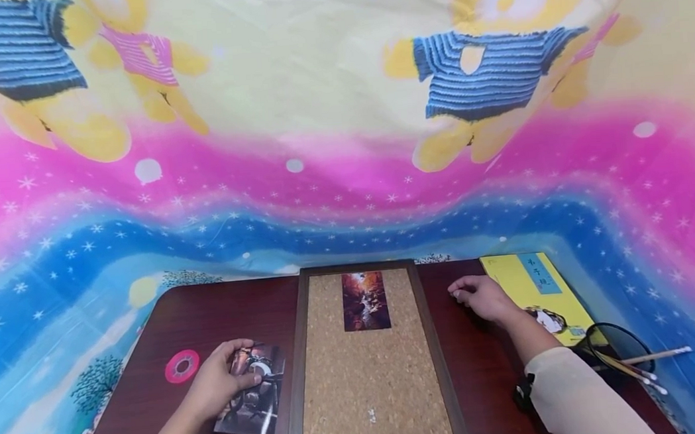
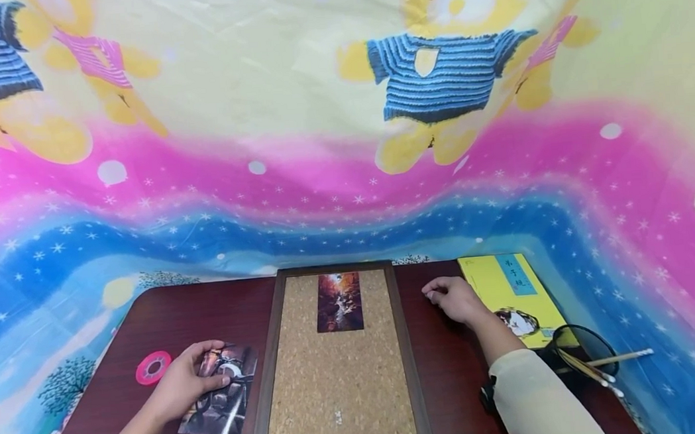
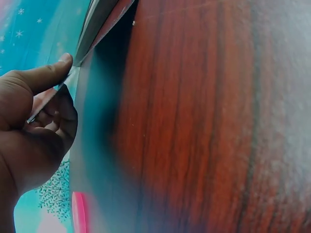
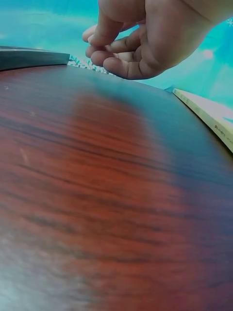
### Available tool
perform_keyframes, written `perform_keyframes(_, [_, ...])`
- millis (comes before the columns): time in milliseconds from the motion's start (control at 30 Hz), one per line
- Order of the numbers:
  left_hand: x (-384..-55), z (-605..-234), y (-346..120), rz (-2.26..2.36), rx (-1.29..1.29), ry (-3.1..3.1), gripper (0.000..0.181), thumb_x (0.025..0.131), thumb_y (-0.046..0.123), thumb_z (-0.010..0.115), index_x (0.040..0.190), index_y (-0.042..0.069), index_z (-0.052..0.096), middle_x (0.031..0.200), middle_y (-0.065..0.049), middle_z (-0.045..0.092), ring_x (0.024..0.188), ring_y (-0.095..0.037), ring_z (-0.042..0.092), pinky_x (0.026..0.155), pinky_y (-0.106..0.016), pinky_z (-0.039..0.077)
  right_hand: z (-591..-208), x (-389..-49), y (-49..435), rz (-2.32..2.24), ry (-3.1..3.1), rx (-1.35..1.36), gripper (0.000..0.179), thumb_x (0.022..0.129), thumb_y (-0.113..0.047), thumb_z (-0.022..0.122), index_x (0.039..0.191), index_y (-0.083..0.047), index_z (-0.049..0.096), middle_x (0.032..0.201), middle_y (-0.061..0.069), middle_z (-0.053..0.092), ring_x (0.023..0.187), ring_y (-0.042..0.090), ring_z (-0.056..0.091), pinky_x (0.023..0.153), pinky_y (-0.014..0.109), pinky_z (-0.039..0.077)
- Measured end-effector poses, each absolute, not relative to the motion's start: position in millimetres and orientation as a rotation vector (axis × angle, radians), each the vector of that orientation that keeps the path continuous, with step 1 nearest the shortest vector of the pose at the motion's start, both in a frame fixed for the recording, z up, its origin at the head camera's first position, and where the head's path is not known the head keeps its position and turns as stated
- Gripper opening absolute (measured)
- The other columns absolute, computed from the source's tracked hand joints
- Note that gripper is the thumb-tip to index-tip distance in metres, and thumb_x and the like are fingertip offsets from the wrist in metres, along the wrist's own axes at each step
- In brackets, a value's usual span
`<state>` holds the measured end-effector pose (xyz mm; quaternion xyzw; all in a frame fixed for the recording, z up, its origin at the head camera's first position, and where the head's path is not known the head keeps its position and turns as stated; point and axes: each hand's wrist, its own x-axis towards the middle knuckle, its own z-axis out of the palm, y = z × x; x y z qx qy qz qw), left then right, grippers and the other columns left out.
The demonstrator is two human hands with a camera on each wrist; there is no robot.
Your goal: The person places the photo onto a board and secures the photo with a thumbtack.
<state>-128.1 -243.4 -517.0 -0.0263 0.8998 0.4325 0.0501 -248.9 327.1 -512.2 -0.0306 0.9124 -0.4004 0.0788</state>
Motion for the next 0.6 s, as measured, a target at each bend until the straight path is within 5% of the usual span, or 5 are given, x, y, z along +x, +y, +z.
perform_keyframes(300, [-130,-512,-239,1.585,-0.12,2.515,0.074,0.076,0.011,0.092,0.141,0.007,0.057,0.126,-0.015,0.065,0.095,-0.022,0.069,0.073,-0.034,0.057,-514,-246,318,-1.217,2.721,-0.133,0.021,0.106,-0.014,0.06,0.121,-0.008,0.074,0.11,0.009,0.072,0.092,0.024,0.064,0.074,0.035,0.052])
perform_keyframes(600, [-136,-508,-223,1.647,0.01,2.521,0.071,0.077,0.014,0.092,0.14,0.007,0.058,0.129,-0.015,0.064,0.103,-0.021,0.067,0.079,-0.031,0.055,-515,-243,309,-1.231,2.735,-0.203,0.018,0.101,-0.017,0.069,0.117,-0.009,0.075,0.101,0.004,0.074,0.083,0.023,0.065,0.072,0.036,0.051])
